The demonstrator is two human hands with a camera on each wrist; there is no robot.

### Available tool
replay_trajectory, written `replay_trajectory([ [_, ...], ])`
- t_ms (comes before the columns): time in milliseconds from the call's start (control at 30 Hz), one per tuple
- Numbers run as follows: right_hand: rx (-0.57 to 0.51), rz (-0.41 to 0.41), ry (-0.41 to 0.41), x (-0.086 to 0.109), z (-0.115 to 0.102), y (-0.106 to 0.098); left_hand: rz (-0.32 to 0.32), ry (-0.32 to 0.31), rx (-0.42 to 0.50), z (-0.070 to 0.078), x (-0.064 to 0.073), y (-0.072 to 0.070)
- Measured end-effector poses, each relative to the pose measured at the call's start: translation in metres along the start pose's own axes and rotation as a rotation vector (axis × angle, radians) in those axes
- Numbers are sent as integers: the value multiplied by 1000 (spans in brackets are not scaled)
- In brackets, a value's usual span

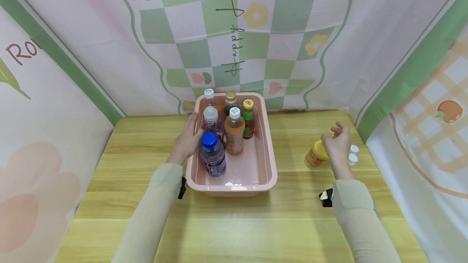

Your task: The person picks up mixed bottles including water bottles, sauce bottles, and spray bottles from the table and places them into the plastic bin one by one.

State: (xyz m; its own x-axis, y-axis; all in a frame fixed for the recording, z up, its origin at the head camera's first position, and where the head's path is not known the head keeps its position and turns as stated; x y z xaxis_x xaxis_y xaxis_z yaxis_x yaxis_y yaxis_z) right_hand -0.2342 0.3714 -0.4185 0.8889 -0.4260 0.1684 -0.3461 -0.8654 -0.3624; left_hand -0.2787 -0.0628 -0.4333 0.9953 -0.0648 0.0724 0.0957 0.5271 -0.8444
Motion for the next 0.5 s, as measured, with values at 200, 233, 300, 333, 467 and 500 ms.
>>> replay_trajectory([
  [200,51,-17,-19,-2,8,2,-7,-4,7,0,0,0],
  [233,53,-19,-22,-2,9,3,-7,-3,5,0,0,0],
  [300,69,-23,-22,-2,11,3,-7,-2,2,0,0,0],
  [333,74,-22,-23,-2,11,4,-7,-3,0,0,0,0],
  [467,101,-24,-25,-1,14,4,-15,-9,5,0,0,0],
  [500,110,-23,-24,-1,15,4,-18,-13,8,0,0,-1],
])
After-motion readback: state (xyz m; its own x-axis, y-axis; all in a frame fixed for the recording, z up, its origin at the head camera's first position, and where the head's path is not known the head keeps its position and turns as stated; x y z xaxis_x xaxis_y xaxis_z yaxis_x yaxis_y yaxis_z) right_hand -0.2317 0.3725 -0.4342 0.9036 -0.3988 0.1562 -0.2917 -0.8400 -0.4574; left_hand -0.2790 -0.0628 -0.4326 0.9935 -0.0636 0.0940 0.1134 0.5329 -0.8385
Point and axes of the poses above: each hand's wrist, its own x-axis away from the middle knuckle, its own y-axis out of the palm, z = x × y, the point moved 6 cm from there along -x, towards the middle knuckle, and after that the axes turned 10 degrees about -x, right-handed, at the moved point
